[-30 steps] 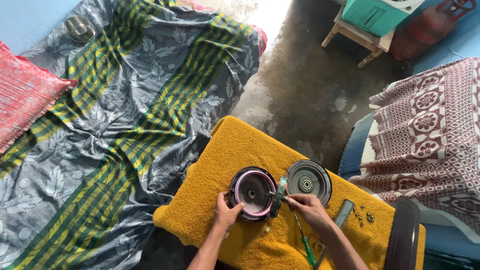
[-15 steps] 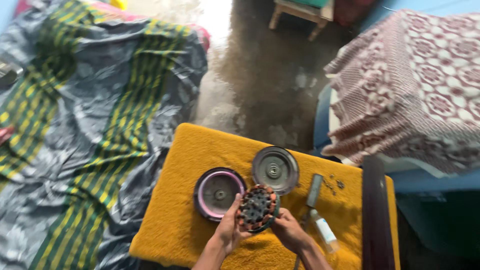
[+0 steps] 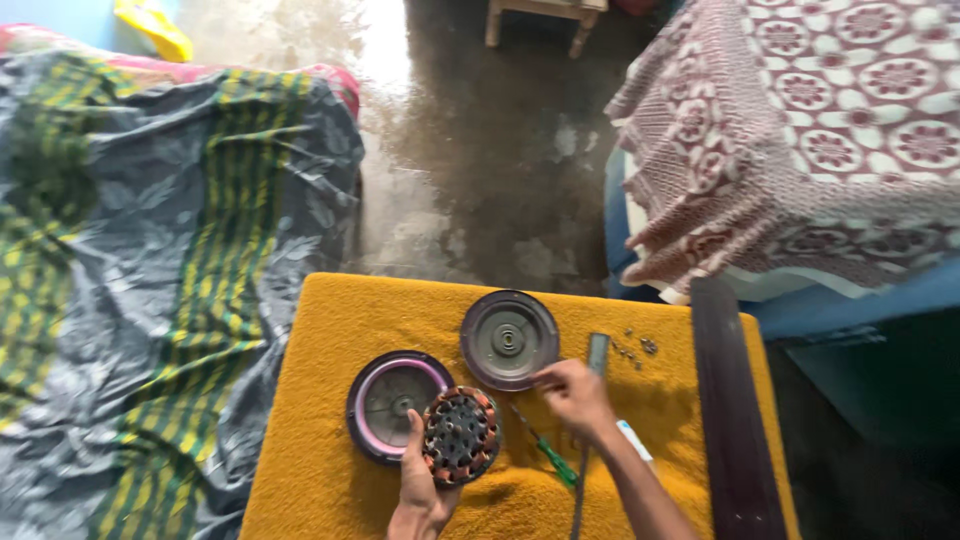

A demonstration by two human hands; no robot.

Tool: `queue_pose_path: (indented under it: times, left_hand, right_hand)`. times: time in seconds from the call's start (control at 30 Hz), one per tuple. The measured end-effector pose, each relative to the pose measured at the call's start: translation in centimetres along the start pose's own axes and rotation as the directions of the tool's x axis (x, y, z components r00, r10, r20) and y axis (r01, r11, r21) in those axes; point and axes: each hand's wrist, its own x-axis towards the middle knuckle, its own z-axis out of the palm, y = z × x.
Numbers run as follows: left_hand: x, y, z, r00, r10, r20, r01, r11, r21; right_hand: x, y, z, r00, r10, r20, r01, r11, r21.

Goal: The person reassembles an electric fan motor by placing the stator into the front housing, aligning the rotor, and securing the rear cover. They use a screwdriver to tighten screws and a rubber mallet to tap the assembly into place.

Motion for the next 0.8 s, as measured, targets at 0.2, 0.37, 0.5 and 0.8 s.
queue_pose_path:
  times: [0.2,0.37,0.5,0.8]
  left_hand:
    - [-2.0,0.8,-0.8,0.991,0.053,-0.127,-0.041,0.994,0.099]
    - [-3.1,1.3,-1.6,0.957,0.088,-0.277,-0.052,0.990,0.134]
    - [-3.4,2.1,-1.9,0.951,0.171,-0.258,-0.097,0.956,0.276]
    - [-2.0,3.5,-1.2,0.871,0.266,-0.413,0.020,0.821,0.571]
  right_hand:
    - [4.8,3.9,1.0,0.944,-0.232,-0.236,0.112,0.895,-0.432]
    - [6.4,5.3,1.9,0.950,-0.093,-0.297,-0.016,0.939,-0.345]
    - [6.0,5.9,1.6,0.942,-0.123,-0.311,0.009,0.939,-0.343]
    - [2.4,1.2,0.0,0.937,0.055,-0.346,-0.169,0.936,-0.308]
